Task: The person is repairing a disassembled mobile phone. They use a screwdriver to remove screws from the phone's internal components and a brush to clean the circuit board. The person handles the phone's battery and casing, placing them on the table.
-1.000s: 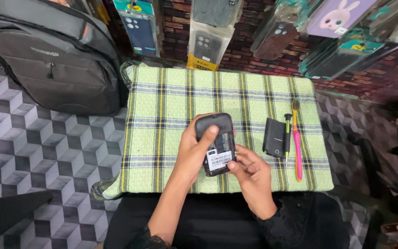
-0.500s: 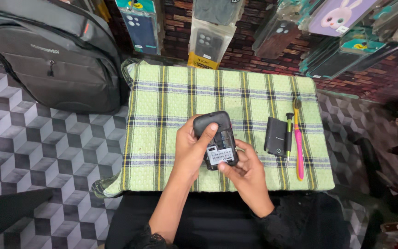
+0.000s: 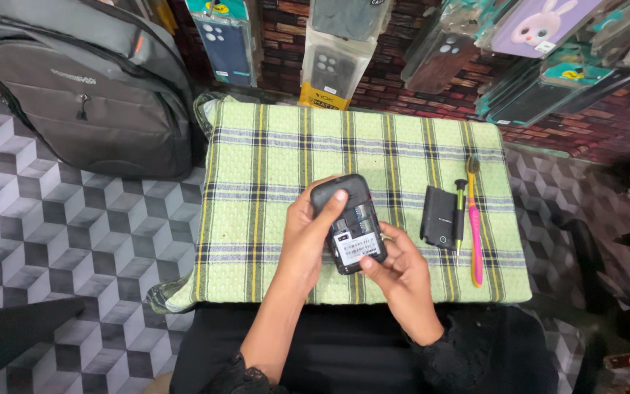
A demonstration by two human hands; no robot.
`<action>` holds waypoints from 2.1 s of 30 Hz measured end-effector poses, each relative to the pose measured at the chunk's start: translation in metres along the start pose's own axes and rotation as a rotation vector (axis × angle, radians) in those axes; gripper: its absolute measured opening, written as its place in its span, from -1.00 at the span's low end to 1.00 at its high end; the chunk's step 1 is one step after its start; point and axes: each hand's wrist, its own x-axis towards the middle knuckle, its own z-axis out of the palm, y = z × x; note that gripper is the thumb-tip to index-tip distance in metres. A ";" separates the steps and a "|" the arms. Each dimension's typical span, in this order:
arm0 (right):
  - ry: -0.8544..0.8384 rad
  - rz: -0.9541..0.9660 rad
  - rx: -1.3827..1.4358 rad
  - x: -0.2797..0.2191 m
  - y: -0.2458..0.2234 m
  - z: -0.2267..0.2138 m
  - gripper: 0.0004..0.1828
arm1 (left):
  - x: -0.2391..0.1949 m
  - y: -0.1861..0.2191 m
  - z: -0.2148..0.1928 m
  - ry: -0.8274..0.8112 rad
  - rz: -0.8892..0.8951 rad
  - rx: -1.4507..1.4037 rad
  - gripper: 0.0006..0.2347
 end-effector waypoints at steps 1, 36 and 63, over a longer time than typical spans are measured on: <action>-0.007 0.004 -0.007 0.000 -0.002 -0.001 -0.40 | 0.000 0.001 0.000 -0.061 -0.022 -0.080 -0.57; 0.507 -0.511 -1.140 0.042 -0.039 -0.042 -0.45 | -0.014 0.004 0.008 -0.120 0.002 -0.208 -0.86; 0.476 0.021 -1.017 0.039 -0.034 -0.128 -0.50 | -0.002 0.060 -0.066 0.388 0.244 -0.361 -0.83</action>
